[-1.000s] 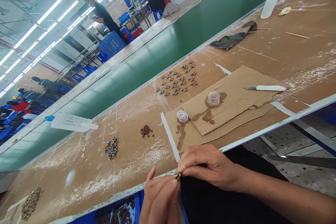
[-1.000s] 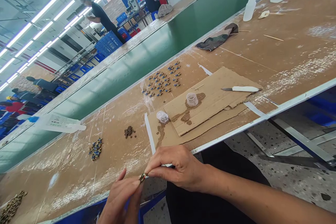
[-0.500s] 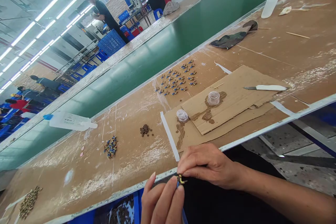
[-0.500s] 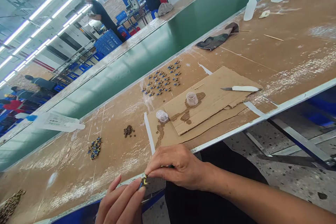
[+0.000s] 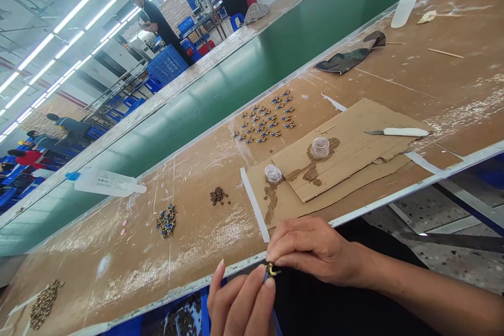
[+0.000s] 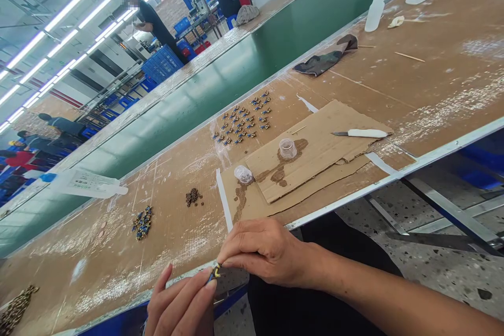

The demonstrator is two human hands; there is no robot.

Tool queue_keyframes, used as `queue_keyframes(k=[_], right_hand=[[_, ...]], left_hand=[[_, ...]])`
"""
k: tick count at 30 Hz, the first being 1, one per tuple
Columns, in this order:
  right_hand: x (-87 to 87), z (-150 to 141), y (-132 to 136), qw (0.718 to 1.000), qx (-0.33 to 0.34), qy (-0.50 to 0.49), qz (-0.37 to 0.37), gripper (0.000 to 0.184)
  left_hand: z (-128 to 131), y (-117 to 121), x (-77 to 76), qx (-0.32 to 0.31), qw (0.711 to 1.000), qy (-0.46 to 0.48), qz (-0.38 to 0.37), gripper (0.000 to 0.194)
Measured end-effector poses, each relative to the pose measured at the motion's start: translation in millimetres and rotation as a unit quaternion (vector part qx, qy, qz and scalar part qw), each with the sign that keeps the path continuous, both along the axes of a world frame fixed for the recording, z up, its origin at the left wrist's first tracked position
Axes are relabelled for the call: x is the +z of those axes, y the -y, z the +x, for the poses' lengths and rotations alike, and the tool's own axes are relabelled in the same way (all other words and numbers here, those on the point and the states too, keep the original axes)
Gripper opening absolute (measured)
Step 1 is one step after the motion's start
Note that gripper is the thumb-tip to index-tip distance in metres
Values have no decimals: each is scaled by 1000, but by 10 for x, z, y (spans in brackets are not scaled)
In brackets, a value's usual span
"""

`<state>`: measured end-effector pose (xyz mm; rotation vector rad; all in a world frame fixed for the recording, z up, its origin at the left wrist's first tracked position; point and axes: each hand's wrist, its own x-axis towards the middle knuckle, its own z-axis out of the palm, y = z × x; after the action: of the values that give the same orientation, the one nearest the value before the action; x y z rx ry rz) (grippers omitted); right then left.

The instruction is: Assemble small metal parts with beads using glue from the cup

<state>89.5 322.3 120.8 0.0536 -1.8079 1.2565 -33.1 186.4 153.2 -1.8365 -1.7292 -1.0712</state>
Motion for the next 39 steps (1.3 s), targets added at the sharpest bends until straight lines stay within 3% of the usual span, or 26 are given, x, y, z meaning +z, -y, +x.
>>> queue_keyframes(k=[5,12,18,20,23,26,28,30,34,37,39], right_hand=[[6,-1,17,1000,-7,13,-2,15],[-15,-14,40,999,-27,38,-20,14],[21,-44,102,996,-57,50,-50,11],[33,-59,118,994,-61,57,-75,10],[43,-76,123,988,-61,83,-111,8],[52,-102,102,981,-77,120,-130,10],[72,-150,75,976,-102,160,-108,12],[115,-235,44,960,-122,250,-18,14],[228,-487,-3,894,-121,403,154,17],[249,-674,-18,879,-119,427,175,15],[225,-764,-25,867,-122,446,184,16]], left_hand=[[-125,-59,-21,-46,999,19,1,31],[-59,-111,-160,12,995,89,47,16],[-58,-101,-227,65,990,123,10,1],[-39,-113,-231,73,987,146,1,5],[6,-135,-215,70,974,214,9,8],[0,-124,-195,75,934,346,41,7],[-60,-85,-201,88,903,418,46,7],[-148,-31,-236,90,871,482,27,11],[-311,68,-338,90,814,574,-20,11],[-516,165,-249,97,844,527,-21,15],[-826,304,-33,93,885,457,0,24]])
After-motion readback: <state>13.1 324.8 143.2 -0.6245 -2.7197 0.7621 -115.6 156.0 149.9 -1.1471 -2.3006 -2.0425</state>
